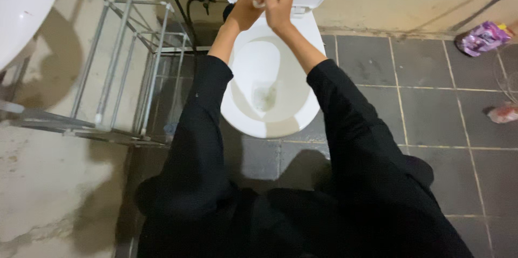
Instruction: The person scrubs the inside of a white toilet bowl using a toilet brush, moving the brush in circular motions around the rim and down the sides. The person then scrubs the underside of the toilet seat and lid with the same brush.
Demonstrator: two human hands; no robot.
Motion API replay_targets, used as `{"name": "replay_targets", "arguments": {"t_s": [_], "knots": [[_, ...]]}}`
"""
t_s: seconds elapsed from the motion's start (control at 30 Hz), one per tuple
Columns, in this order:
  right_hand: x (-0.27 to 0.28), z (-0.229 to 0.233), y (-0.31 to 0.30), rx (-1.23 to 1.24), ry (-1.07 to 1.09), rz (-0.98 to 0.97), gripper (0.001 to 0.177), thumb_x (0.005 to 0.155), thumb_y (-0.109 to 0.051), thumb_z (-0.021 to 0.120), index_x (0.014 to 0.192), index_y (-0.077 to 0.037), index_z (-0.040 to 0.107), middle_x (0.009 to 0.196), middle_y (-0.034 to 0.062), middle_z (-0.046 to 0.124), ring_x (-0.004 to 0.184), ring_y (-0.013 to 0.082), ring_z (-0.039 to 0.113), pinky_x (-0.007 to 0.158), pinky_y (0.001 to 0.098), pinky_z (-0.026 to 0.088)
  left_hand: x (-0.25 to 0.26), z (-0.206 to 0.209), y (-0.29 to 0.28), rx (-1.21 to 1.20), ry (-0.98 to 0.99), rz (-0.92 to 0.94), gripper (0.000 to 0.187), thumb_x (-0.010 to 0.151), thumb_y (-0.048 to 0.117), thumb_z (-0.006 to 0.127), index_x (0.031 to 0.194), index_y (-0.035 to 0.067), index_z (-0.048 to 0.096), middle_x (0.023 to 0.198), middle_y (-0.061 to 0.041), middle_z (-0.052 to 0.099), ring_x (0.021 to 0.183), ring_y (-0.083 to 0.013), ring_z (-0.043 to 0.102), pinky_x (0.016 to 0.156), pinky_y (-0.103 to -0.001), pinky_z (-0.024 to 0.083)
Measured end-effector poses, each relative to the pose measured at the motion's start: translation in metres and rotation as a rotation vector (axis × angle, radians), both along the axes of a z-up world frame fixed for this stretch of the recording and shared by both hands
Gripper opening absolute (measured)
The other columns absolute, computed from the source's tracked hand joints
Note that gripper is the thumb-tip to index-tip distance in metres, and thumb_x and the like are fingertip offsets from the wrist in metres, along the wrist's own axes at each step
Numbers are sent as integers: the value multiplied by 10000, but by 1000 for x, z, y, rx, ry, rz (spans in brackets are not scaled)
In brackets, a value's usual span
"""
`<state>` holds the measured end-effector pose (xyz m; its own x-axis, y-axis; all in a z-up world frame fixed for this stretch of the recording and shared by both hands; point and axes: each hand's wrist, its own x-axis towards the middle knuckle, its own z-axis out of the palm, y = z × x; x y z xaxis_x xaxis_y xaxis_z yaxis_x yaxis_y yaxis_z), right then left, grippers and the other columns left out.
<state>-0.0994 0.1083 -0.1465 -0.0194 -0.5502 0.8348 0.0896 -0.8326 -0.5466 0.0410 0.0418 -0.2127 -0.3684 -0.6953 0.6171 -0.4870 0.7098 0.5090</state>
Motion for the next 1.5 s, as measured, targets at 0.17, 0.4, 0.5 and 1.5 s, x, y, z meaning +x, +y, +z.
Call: {"name": "replay_targets", "arguments": {"t_s": [0.17, 0.4, 0.5, 1.5], "knots": [[-73, 8, 3, 84, -49, 2, 179, 920, 58, 606, 767, 20, 521, 656, 56, 563, 575, 127, 535, 544, 294, 441, -97, -20, -30, -131, 12, -163, 128, 948, 106, 635, 1015, -2, 628, 969, -212, 716, 925, -385, 682, 760, -436, 535], [-155, 24, 23, 77, 38, -124, 200, 955, 54, 608, 790, 10, 504, 674, 49, 529, 594, 119, 532, 557, 290, 429, -200, -9, -13, 31, 337, -318, 110, 925, 50, 598, 986, -41, 603, 911, -215, 716, 830, -364, 655, 744, -408, 531], [-150, 25, 24, 32, 86, -74, 210, 978, 46, 599, 800, 4, 495, 695, 46, 538, 611, 121, 546, 582, 290, 452, -193, -7, -15, 106, 311, -319, 94, 952, 45, 587, 989, -36, 616, 901, -198, 719, 835, -332, 668, 772, -401, 550], [51, 3, 36, 307, -276, 110, 203, 938, -53, 542, 740, -15, 520, 568, 83, 558, 516, 174, 557, 542, 335, 493, 59, 26, 65, 371, -198, 44, 318, 971, 210, 701, 1231, 38, 640, 1034, -154, 721, 936, -257, 671, 870, -409, 537]]}}
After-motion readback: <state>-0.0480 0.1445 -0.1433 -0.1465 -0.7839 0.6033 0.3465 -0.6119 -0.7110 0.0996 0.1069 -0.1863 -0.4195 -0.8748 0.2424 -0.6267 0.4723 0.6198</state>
